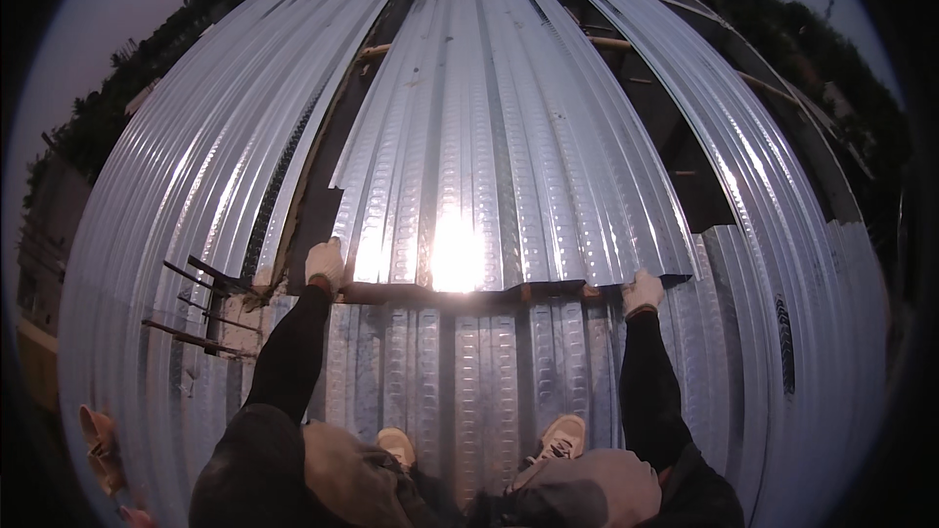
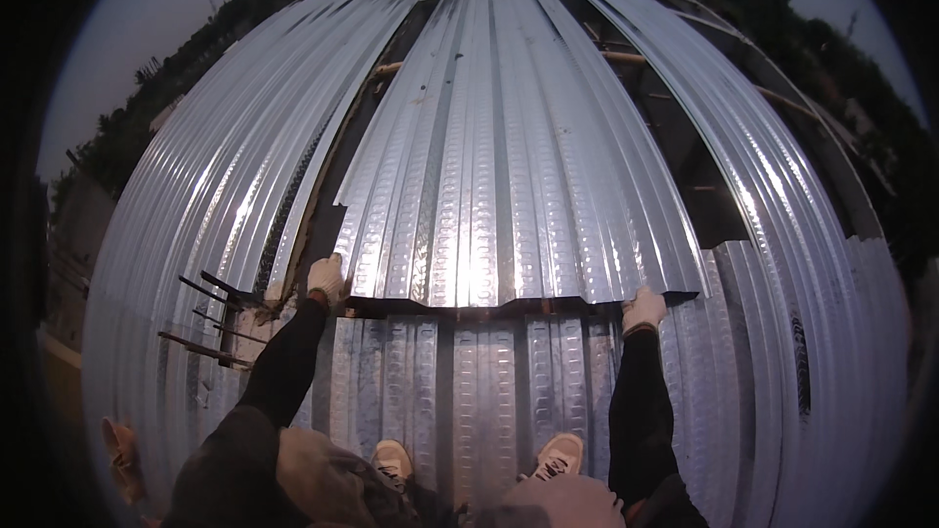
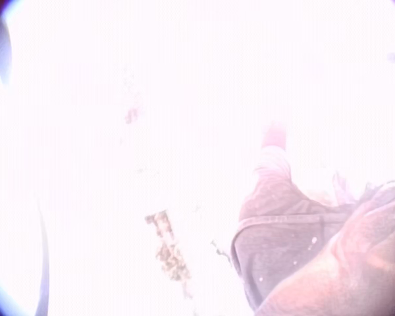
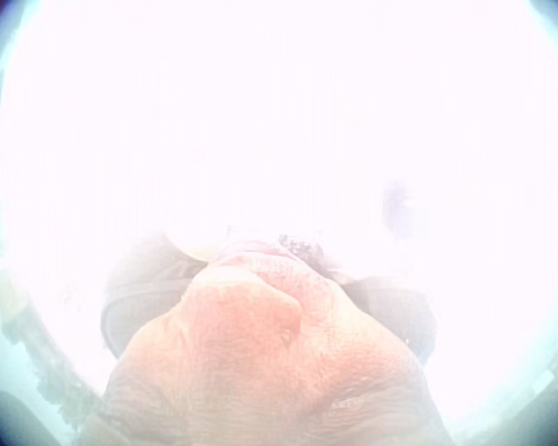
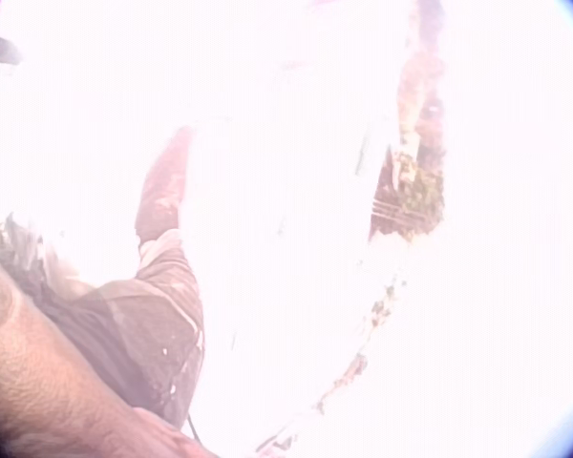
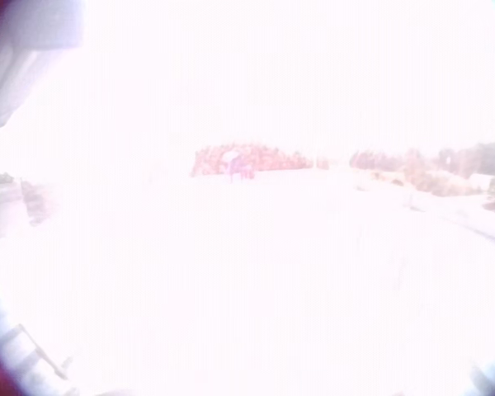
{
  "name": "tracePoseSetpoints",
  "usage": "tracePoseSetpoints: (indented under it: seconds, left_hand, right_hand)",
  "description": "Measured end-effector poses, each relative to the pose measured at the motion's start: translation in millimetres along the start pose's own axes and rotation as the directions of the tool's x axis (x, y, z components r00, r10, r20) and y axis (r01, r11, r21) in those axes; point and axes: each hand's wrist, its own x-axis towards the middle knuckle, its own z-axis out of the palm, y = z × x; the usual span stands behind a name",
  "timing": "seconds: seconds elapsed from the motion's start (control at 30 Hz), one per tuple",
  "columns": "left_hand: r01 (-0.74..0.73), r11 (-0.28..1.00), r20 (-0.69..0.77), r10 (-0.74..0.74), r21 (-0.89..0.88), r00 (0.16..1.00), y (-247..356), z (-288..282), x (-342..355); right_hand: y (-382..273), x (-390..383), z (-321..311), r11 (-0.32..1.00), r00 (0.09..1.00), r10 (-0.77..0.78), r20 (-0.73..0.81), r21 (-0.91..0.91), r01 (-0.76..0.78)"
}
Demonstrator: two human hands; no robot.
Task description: The person walks across a corrugated metal roof and positions a large metal sheet onto the roof structure. They align the sheet with existing panels and hold it in place while another worker assists nearby.
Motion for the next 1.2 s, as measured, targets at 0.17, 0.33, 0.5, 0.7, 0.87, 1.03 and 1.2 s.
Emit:
tracePoseSetpoints:
  seconds: [0.17,0.33,0.5,0.7,0.87,1.03,1.2]
  left_hand:
    - [-0.208,0.913,0.099,0.185,0.351,0.978,-69.9,-7.1,-36.7]
    - [-0.125,0.954,0.051,0.115,0.272,0.992,-104.7,21.1,-35.3]
    - [0.153,0.971,-0.044,-0.164,-0.184,0.986,-162.5,37.1,-56.0]
    - [0.019,1.0,-0.089,-0.016,0.025,0.996,-126.4,6.0,-86.9]
    - [-0.041,0.982,-0.07,0.055,0.186,0.996,-126.1,-35.5,-108.8]
    - [0.133,0.933,-0.062,-0.12,0.334,0.991,-185.1,-41.1,-145.8]
    - [0.096,0.995,-0.053,-0.094,0.025,0.994,-158.3,-27.4,-121.0]
  right_hand:
    - [-27.4,-86.1,55.6,0.814,0.932,0.355,0.068,0.468,-0.344]
    - [-11.2,-112.1,30.0,0.849,0.954,0.28,0.11,0.435,-0.3]
    - [9.2,-141.5,17.6,0.739,0.933,-0.183,0.309,-0.583,0.338]
    - [52.4,-156.9,-4.6,0.677,0.876,-0.277,0.394,-0.568,0.469]
    - [46.6,-183.7,-8.5,0.677,0.843,-0.315,0.436,-0.519,0.522]
    - [42.9,-253.9,35.1,0.568,0.773,-0.294,0.563,-0.547,0.615]
    - [84.1,-219.9,-14.4,0.818,0.852,-0.314,0.419,-0.336,0.467]
